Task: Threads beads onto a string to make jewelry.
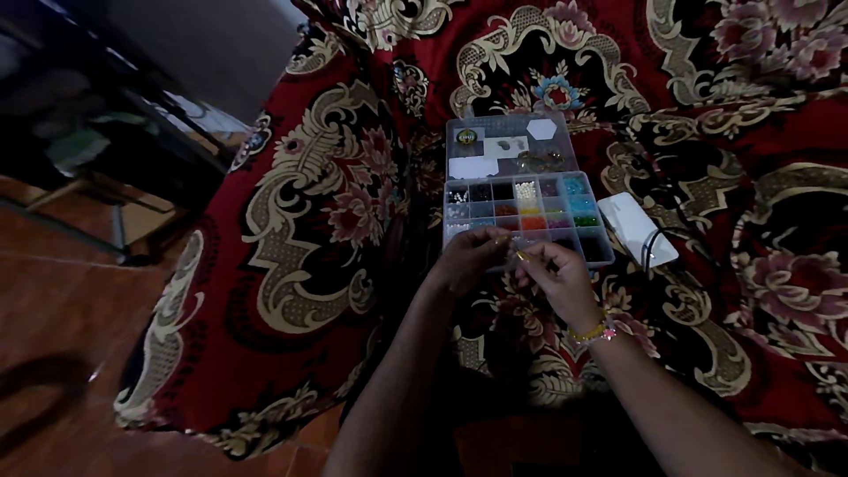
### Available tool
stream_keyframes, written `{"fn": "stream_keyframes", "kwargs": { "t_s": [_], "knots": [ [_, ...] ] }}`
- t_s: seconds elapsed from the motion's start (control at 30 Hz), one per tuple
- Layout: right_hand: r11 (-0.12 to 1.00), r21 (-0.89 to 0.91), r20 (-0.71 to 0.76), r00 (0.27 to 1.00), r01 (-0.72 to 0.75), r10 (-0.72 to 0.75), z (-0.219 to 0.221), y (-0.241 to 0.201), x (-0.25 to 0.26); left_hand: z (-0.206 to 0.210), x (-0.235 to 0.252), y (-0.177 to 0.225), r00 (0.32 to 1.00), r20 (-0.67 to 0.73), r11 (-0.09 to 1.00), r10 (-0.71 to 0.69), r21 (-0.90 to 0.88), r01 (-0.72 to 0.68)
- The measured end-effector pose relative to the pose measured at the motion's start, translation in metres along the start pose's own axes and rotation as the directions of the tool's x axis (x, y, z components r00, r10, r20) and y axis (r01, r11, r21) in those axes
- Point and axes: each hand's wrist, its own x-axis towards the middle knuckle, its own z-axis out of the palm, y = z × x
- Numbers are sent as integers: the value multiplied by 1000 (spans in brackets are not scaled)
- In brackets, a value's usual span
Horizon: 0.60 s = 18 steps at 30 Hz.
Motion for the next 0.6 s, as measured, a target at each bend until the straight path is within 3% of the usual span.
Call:
{"fn": "stream_keyframes", "kwargs": {
  "t_s": [0.17,0.6],
  "knots": [
    [997,75,9,999,-35,34,0,-4,-1,-5,8,-12,991,134,995,-26,-88,38],
    [989,147,25,1000,-19,15,-1,-2,-2,-8,8,-12,986,166,997,-18,-74,30]
  ]
}}
